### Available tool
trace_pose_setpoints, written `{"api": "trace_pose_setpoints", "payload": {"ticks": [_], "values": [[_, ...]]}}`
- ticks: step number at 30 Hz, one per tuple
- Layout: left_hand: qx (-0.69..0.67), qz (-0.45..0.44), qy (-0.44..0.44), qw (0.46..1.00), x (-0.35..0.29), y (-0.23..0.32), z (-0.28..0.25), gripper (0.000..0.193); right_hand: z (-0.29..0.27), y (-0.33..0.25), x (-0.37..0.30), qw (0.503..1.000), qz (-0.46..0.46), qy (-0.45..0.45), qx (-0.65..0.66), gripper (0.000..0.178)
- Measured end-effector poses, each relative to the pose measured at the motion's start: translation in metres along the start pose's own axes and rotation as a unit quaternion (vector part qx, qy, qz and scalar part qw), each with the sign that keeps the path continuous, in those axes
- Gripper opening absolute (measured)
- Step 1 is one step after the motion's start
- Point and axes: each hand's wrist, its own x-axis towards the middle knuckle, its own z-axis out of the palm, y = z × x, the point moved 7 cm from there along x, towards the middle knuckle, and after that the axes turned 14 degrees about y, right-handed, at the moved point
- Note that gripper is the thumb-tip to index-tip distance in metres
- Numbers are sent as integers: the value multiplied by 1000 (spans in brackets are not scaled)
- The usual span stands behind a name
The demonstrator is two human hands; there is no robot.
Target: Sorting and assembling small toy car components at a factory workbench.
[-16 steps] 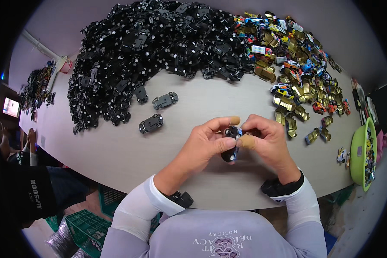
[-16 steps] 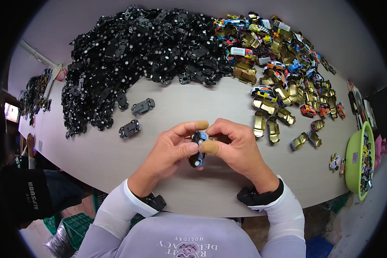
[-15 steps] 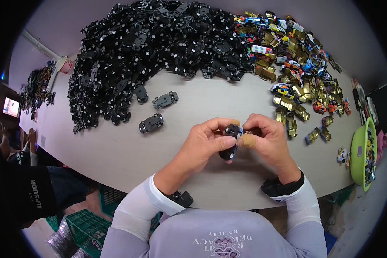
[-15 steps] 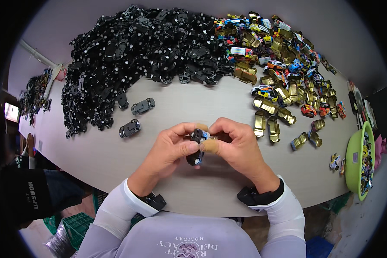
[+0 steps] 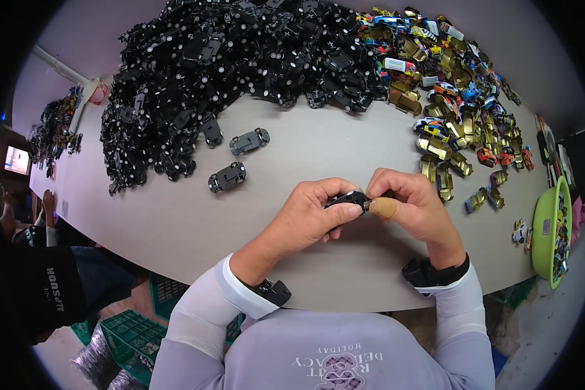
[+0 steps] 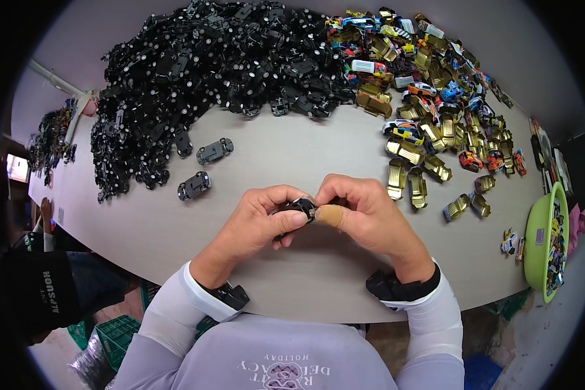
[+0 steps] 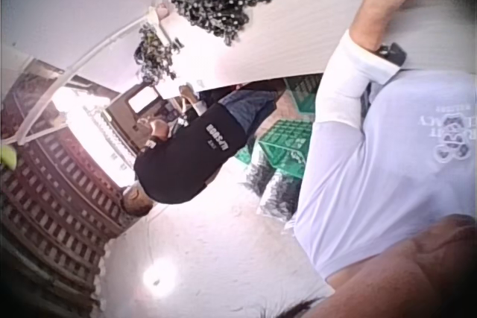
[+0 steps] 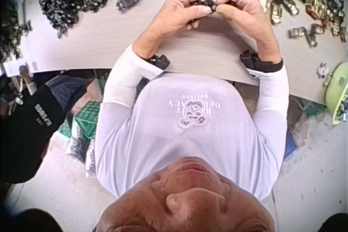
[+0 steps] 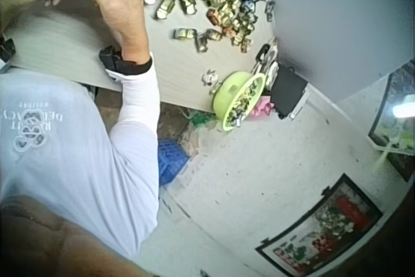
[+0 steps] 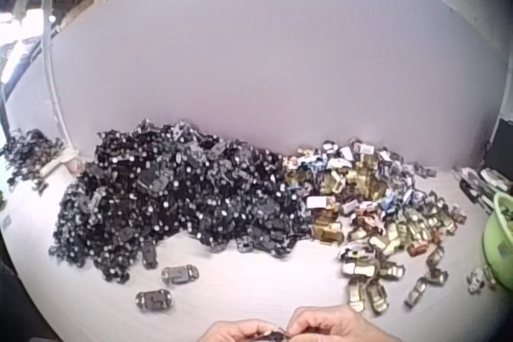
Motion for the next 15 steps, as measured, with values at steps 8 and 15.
{"api": "trace_pose_setpoints", "payload": {"ticks": [8,15], "values": [[130,109,21,985,3,-1,-2,18,7,7,0,993,81,26,-84,6],[164,106,46,980,5,-2,-3,19,6,4,4,983,-29,49,-173,7]]}}
